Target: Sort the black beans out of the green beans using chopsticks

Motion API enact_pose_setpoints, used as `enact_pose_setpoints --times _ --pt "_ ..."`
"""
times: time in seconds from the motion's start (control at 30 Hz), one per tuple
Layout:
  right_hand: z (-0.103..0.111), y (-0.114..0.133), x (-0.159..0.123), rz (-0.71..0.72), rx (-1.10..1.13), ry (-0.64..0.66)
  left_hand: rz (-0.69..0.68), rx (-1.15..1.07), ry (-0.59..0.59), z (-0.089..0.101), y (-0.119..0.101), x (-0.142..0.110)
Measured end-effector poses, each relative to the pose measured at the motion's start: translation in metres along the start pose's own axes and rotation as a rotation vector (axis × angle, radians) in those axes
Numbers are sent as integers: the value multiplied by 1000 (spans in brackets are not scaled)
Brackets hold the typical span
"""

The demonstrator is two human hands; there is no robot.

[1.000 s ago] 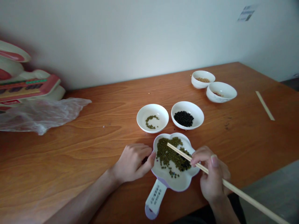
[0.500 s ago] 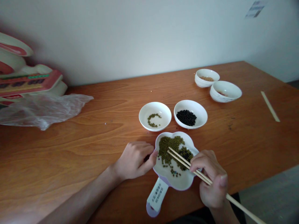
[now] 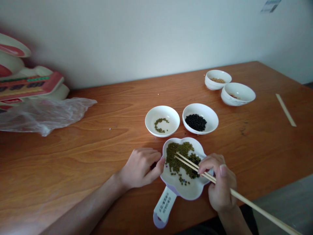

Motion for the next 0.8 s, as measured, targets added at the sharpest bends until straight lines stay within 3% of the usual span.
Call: enact_pose_setpoints --times 0.33,0.8 --pt "1 0 1 -44 34 -48 -11 0 -10 0 0 0" --pt "0 -1 -1 3 -14 5 -12 7 -2 -1 0 -1"
Point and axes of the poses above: each hand's wrist, its own x-axis towards the middle knuckle, its own z-axis out of the back of the hand, y = z × x, the point moved 6 cm from there along x, towards the middle knuckle, and after that the axes turned 4 degrees about z, right-handed, at the moved point
